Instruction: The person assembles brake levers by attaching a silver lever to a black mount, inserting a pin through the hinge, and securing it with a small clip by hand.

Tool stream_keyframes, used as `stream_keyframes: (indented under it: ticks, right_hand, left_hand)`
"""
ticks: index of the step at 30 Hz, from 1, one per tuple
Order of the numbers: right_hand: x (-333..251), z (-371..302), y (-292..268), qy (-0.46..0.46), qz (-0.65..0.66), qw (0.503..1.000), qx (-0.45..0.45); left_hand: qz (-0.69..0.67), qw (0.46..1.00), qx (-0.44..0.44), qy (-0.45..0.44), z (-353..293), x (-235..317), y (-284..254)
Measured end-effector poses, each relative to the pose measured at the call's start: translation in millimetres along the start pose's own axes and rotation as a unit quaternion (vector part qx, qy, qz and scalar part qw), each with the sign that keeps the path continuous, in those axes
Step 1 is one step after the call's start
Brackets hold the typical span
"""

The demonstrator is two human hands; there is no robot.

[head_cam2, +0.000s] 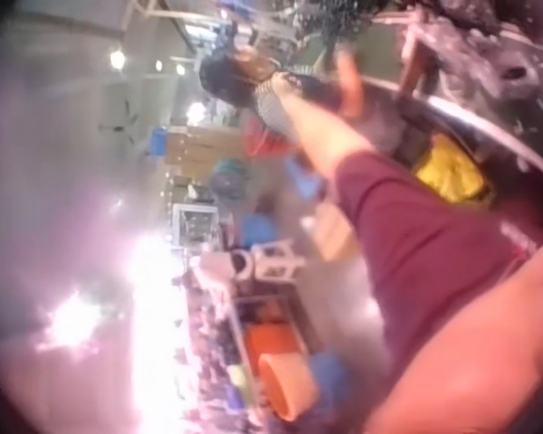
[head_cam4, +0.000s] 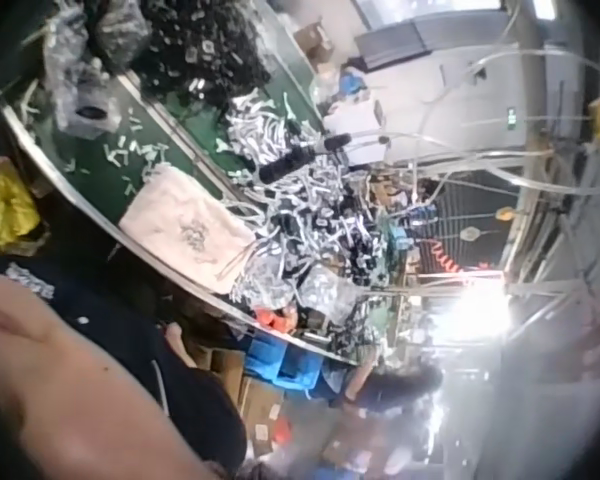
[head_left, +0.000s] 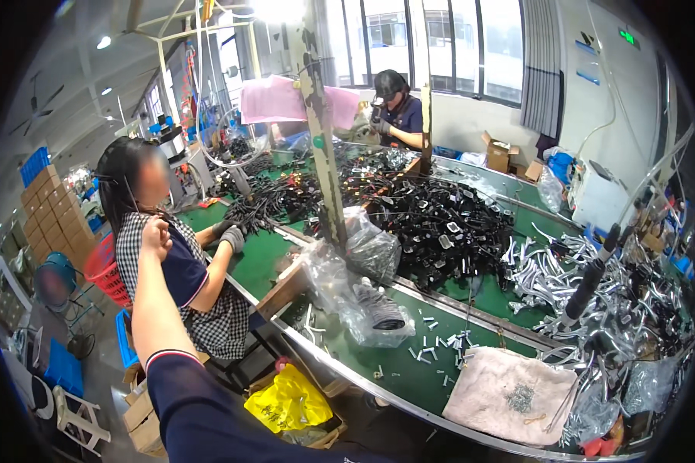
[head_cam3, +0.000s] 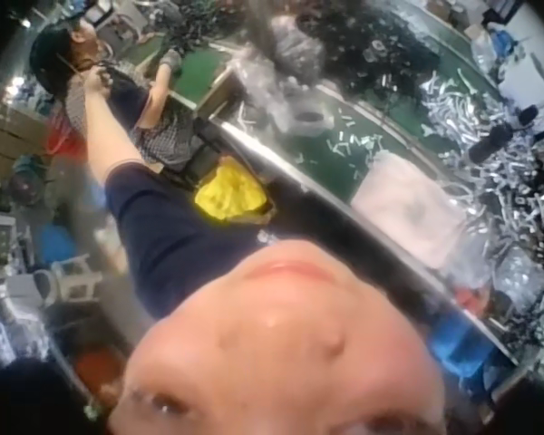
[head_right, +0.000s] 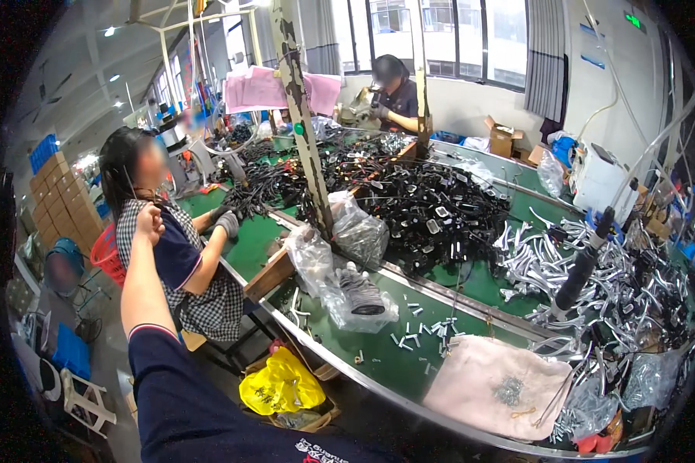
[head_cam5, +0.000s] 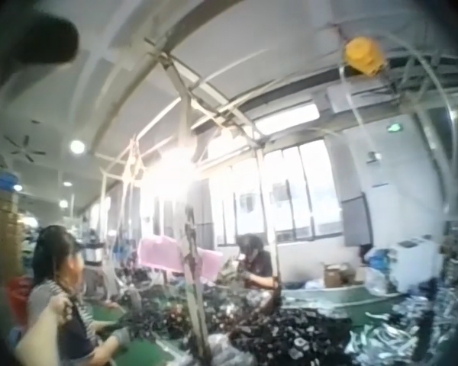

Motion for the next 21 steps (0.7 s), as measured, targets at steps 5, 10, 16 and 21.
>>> stream_keyframes:
  ticks: [5,10,16,21]
  right_hand:
    - [-4.9,20.7,31.0,0.016,-0.002,0.999,-0.029]
    - [-9.1,51.5,81.9,0.032,-0.003,0.996,-0.087]
    - [-0.5,94.6,151.8,0.054,-0.008,0.986,-0.159]
    - [1.8,119.8,193.6,0.064,-0.002,0.98,-0.19]
  left_hand:
    - [0.138,0.982,0.091,0.094,14.7,-1.6,30.6]
    - [0.217,0.963,0.026,0.157,13.6,6.4,53.4]
    - [0.265,0.9,-0.081,0.335,-37.2,-0.5,220.8]
    - [0.367,0.76,-0.349,0.408,-114.2,-31.5,472.0]
Point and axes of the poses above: each hand's wrist, its own z-axis towards the middle knuckle, its own y-axis out of the palm, x = y × z, the point moved 6 cm from there along z, towards the middle knuckle, and after that the axes turned 8 degrees about -x, right-handed, at the moved point
